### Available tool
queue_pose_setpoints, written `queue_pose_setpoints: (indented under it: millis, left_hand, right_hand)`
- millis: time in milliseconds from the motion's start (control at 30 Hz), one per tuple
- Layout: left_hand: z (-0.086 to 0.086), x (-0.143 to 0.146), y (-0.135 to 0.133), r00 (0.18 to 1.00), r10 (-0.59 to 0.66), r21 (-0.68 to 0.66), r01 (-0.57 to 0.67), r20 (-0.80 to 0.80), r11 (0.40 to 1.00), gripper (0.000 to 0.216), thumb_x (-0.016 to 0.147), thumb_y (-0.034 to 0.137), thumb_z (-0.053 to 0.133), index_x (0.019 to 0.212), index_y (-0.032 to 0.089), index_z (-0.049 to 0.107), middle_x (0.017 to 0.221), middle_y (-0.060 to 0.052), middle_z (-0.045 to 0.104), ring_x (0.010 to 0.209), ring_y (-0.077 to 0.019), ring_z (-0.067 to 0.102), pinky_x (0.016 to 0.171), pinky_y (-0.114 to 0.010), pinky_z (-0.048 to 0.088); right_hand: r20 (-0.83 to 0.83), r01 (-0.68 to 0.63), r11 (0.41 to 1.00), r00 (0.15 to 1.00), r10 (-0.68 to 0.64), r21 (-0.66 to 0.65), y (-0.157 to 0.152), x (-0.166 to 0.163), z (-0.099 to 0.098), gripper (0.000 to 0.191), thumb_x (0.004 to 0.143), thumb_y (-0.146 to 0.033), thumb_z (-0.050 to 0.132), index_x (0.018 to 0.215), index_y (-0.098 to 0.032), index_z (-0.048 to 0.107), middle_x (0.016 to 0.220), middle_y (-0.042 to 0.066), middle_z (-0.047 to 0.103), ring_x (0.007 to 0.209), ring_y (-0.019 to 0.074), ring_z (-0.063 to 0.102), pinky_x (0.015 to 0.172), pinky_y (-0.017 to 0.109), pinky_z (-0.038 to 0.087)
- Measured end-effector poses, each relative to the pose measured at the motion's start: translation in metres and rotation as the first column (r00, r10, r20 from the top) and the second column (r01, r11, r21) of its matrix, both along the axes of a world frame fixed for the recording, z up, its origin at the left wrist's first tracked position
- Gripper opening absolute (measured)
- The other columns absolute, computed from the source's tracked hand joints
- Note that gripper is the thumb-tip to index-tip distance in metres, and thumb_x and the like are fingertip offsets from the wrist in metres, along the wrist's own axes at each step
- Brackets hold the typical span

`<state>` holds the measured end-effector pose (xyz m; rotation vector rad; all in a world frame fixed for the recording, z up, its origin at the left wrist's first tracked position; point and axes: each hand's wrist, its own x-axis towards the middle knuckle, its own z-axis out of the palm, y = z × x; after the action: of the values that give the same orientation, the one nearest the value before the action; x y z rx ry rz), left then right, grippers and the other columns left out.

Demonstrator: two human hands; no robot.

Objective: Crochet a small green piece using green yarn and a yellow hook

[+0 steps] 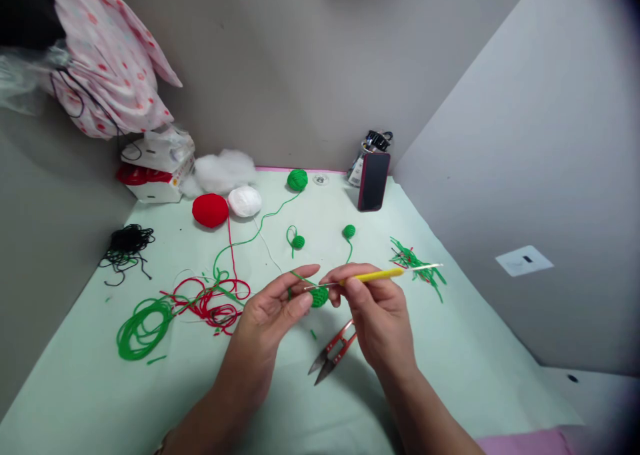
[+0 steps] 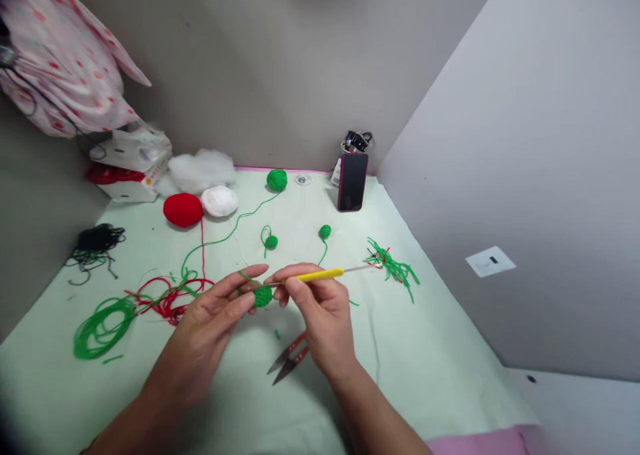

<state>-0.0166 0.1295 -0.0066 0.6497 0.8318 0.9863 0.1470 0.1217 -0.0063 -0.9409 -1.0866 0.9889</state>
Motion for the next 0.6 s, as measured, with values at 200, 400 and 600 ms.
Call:
queue_pose_setpoints:
  millis: [200, 400, 600]
  left_hand:
    - [0.002, -0.001, 0.002, 0.998, 0.057, 0.009, -0.057, -0.019, 0.998, 0.026, 0.082, 0.033, 0.092, 0.106, 0.025, 0.088, 0.080, 0.000, 0.066, 0.083, -0.0173, 0.056, 0.085, -0.031, 0.044]
    - [-0.001, -0.003, 0.000, 0.995, 0.079, 0.060, -0.075, -0.066, 0.995, 0.026, 0.085, 0.032, 0.091, 0.109, 0.026, 0.086, 0.082, 0.001, 0.068, 0.084, -0.0168, 0.061, 0.083, -0.029, 0.048]
    - [-0.004, 0.004, -0.004, 0.990, 0.142, 0.058, -0.140, -0.026, 0.988, 0.040, 0.076, 0.030, 0.098, 0.114, 0.026, 0.086, 0.088, 0.001, 0.071, 0.087, -0.0150, 0.063, 0.081, -0.024, 0.051]
  right_hand:
    - [-0.060, -0.032, 0.999, 0.998, 0.030, -0.021, -0.003, 0.001, 0.003, 0.020, 0.106, -0.036, 0.069, 0.096, -0.022, 0.078, 0.086, 0.005, 0.083, 0.067, 0.0155, 0.073, 0.064, 0.029, 0.062]
    - [0.335, 0.006, 0.975, 0.939, -0.082, 0.222, -0.018, 0.002, 0.002, 0.023, 0.111, -0.017, 0.055, 0.115, -0.026, 0.075, 0.101, 0.004, 0.081, 0.082, 0.0158, 0.075, 0.075, 0.031, 0.064]
    - [0.694, -0.114, 0.830, 0.617, -0.372, 0.546, -0.013, -0.001, -0.006, 0.030, 0.105, -0.009, 0.057, 0.124, -0.024, 0.074, 0.104, 0.010, 0.082, 0.091, 0.0230, 0.079, 0.076, 0.035, 0.068]
